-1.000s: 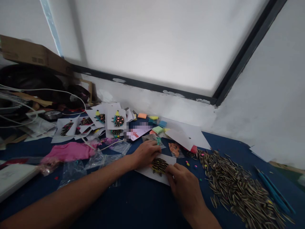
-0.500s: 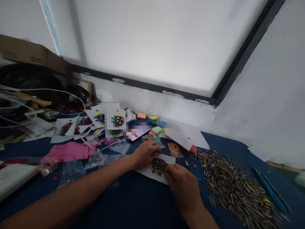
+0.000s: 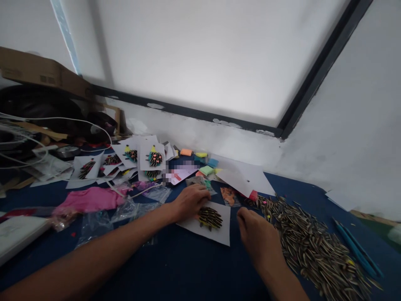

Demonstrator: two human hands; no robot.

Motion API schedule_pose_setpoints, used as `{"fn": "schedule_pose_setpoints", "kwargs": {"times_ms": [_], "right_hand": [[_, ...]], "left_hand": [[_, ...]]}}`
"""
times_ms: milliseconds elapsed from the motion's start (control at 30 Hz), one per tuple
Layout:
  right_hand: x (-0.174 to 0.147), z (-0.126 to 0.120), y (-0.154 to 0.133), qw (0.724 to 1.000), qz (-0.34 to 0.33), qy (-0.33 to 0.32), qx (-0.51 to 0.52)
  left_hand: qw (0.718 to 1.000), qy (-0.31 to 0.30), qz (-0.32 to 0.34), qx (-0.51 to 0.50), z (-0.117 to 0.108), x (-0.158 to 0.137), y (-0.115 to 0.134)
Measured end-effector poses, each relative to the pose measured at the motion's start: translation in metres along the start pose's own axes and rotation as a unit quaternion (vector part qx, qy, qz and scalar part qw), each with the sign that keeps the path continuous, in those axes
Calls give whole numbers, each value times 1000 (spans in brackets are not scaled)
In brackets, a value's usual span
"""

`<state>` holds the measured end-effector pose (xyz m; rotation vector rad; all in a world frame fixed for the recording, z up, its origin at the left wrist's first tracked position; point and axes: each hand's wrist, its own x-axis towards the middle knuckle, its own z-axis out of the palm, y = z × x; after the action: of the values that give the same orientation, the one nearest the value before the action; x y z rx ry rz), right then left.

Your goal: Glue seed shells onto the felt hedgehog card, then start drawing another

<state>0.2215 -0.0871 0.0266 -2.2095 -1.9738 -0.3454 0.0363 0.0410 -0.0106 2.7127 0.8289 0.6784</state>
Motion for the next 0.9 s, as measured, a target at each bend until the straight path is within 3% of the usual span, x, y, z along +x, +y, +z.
{"fn": "schedule_pose_setpoints", "kwargs": {"times_ms": [233, 500, 700, 767, 900], "right_hand": [[0, 4, 2, 1000, 9, -10, -26], [0, 20, -2, 989, -110, 97, 22], [-2, 28, -3, 988, -129, 86, 19], [-2, 28, -2, 989, -128, 75, 13], [-3, 28, -3, 991, -119, 64, 11]], "left_hand": [[1000, 14, -16, -5, -2, 0, 1], [998, 36, -51, -29, -2, 1, -3], [987, 91, -52, -119, -9, 4, 7], [964, 120, -72, -227, -14, 9, 11], [852, 135, -166, -478, -36, 17, 20]]}}
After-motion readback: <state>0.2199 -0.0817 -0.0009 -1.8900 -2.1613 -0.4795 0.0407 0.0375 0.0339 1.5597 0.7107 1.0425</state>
